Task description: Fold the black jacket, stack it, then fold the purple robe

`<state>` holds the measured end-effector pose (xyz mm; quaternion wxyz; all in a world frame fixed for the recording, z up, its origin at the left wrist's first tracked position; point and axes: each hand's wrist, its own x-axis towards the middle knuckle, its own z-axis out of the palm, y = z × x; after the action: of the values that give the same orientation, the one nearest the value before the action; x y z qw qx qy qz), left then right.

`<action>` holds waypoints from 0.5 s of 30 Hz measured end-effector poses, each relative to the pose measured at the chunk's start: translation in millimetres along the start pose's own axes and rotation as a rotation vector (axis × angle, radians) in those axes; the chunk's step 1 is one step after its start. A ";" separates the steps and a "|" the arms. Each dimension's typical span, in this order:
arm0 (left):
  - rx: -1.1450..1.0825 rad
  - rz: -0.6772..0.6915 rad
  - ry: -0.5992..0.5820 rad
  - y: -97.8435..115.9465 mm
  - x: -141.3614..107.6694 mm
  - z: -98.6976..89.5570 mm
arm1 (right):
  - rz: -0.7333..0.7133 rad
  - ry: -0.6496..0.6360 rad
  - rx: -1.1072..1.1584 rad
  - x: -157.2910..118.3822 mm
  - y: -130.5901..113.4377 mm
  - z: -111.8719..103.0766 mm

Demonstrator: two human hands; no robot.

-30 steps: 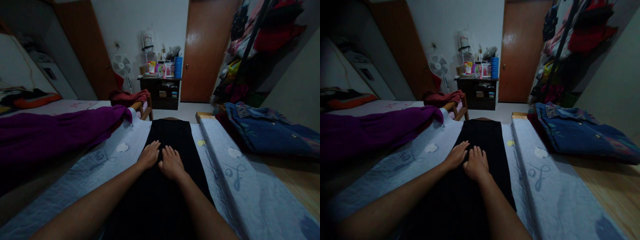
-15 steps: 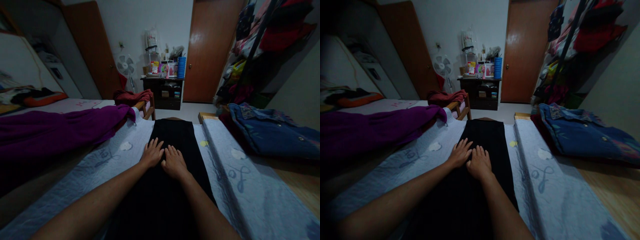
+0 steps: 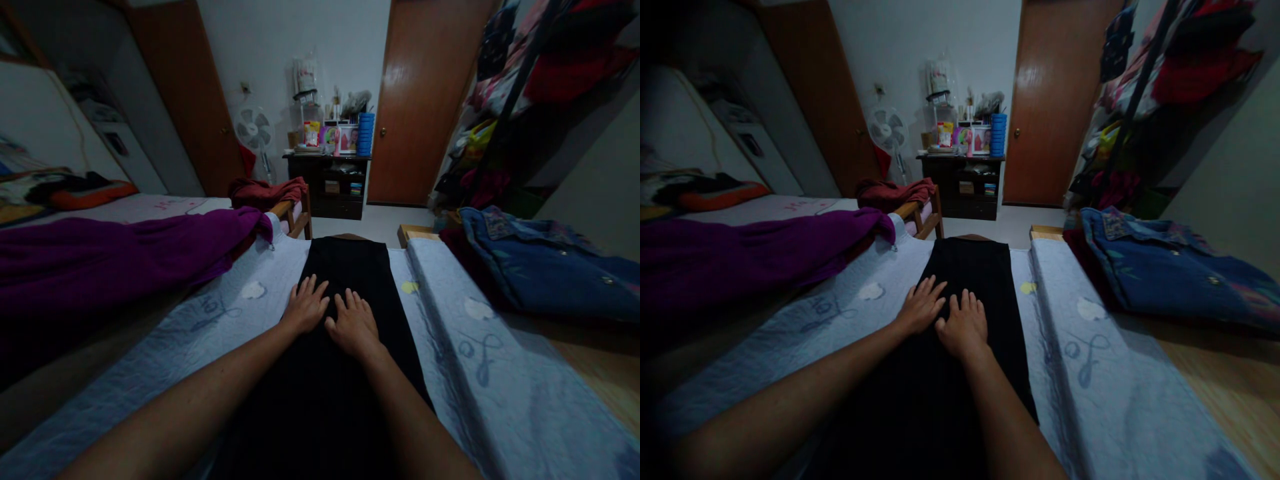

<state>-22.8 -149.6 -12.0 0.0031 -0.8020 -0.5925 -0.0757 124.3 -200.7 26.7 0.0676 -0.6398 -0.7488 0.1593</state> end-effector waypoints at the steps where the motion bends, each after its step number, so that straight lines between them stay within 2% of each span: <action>1: -0.002 -0.002 -0.002 0.1 0.1 -0.3 | -0.001 0.000 -0.001 -0.1 0.1 -0.2; 11: -0.025 -0.015 -0.006 -1.0 2.6 2.4 | -0.008 -0.013 -0.014 0.4 1.0 0.7; 15: -0.051 -0.057 -0.006 -4.7 11.4 6.0 | -0.013 -0.012 -0.017 0.7 1.1 2.0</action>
<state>-23.3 -136.9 -16.9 -0.0212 -0.7849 -0.6129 -0.0883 124.6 -200.2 24.4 0.0586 -0.6348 -0.7545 0.1561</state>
